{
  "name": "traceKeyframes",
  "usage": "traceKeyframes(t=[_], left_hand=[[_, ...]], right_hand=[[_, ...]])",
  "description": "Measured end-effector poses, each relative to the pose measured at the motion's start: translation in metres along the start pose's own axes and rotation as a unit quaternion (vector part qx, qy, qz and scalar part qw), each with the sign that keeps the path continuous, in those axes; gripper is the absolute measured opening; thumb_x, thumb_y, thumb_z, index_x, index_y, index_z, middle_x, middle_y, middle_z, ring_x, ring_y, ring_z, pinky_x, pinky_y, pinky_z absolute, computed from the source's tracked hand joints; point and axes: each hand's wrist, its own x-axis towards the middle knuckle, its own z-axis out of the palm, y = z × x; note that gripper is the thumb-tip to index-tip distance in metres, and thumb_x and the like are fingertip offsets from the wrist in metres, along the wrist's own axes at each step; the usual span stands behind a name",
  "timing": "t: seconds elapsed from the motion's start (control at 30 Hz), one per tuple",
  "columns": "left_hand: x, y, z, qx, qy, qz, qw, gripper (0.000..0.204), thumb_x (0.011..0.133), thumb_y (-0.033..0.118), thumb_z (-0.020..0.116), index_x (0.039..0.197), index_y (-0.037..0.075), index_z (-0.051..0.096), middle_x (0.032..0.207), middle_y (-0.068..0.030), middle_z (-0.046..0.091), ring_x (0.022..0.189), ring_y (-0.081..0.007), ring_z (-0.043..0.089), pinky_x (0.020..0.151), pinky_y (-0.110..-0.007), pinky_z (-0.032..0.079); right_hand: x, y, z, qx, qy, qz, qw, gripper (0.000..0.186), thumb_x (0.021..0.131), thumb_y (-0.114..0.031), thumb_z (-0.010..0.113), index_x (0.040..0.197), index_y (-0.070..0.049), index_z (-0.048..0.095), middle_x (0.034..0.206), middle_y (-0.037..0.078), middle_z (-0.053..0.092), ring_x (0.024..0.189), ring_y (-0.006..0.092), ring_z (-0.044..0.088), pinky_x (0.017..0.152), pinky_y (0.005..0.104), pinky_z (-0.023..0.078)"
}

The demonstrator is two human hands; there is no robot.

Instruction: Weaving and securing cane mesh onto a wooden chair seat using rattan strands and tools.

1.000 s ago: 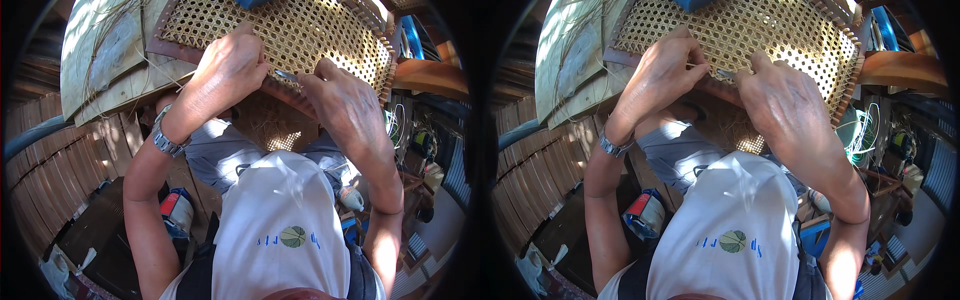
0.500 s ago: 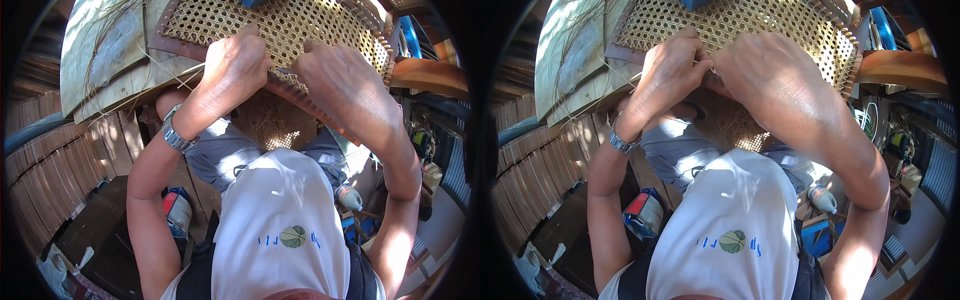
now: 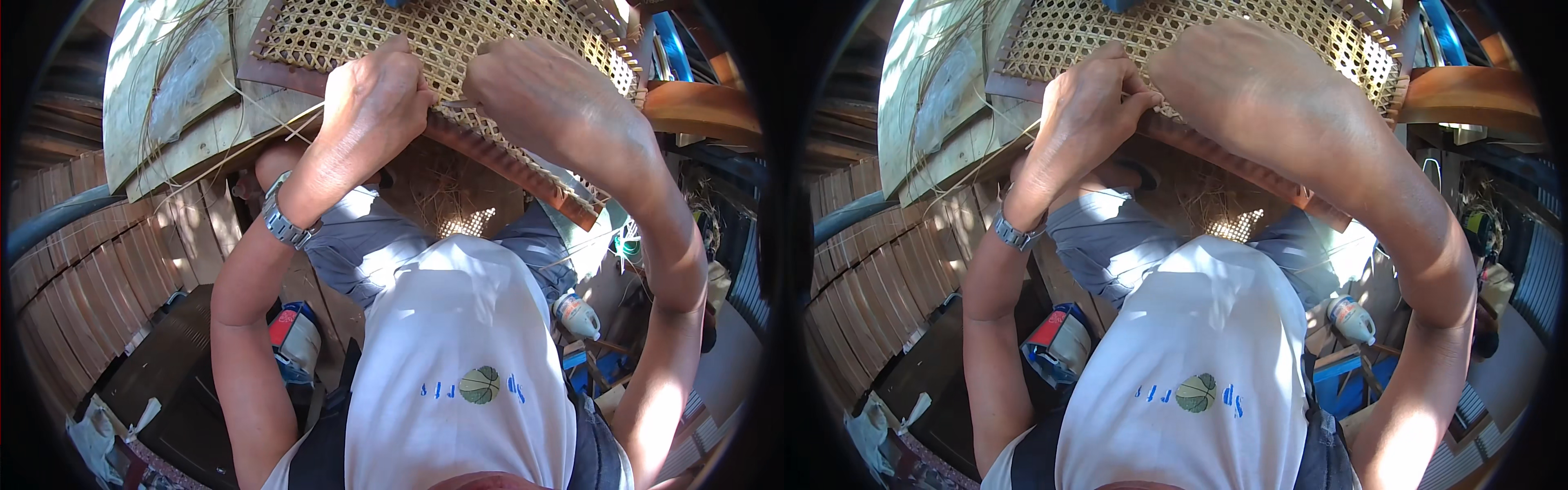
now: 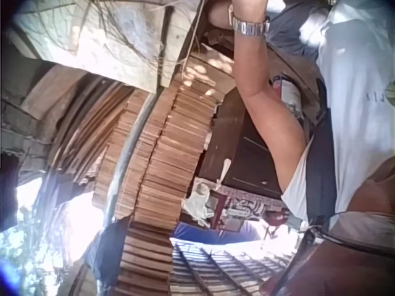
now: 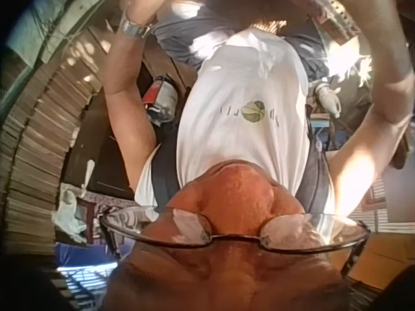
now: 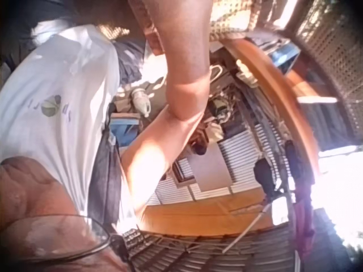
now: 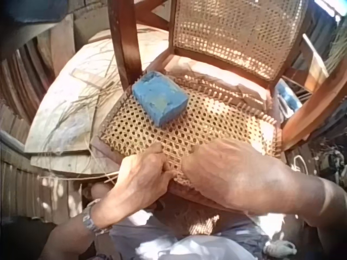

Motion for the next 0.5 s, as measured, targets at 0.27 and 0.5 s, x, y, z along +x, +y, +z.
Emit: traceKeyframes(t=[0.27, 0.5], left_hand=[[-0.003, 0.006, -0.007, -0.007, -0.012, 0.011, 1.0, 0.019, 0.074, 0.005, 0.073, 0.069, 0.001, 0.056, 0.084, -0.015, 0.058, 0.071, -0.0376, 0.063, 0.061, -0.046, 0.051], [-0.012, 0.027, -0.008, 0.056, -0.033, -0.027, 0.998, 0.008, 0.083, 0.007, 0.07, 0.085, 0.001, 0.065, 0.098, -0.0114, 0.058, 0.081, -0.0355, 0.064, 0.071, -0.043, 0.051]], right_hand=[[0.021, 0.003, -0.005, -0.055, -0.109, 0.068, 0.99, 0.013, 0.09, -0.014, 0.06, 0.089, -0.003, 0.067, 0.089, 0.016, 0.066, 0.086, 0.0329, 0.067, 0.08, 0.0437, 0.051], [-0.037, -0.008, 0.002, 0.051, -0.019, 0.135, 0.989, 0.016, 0.091, -0.018, 0.064, 0.1, -0.006, 0.069, 0.089, 0.013, 0.066, 0.08, 0.0344, 0.067, 0.075, 0.0448, 0.051]])
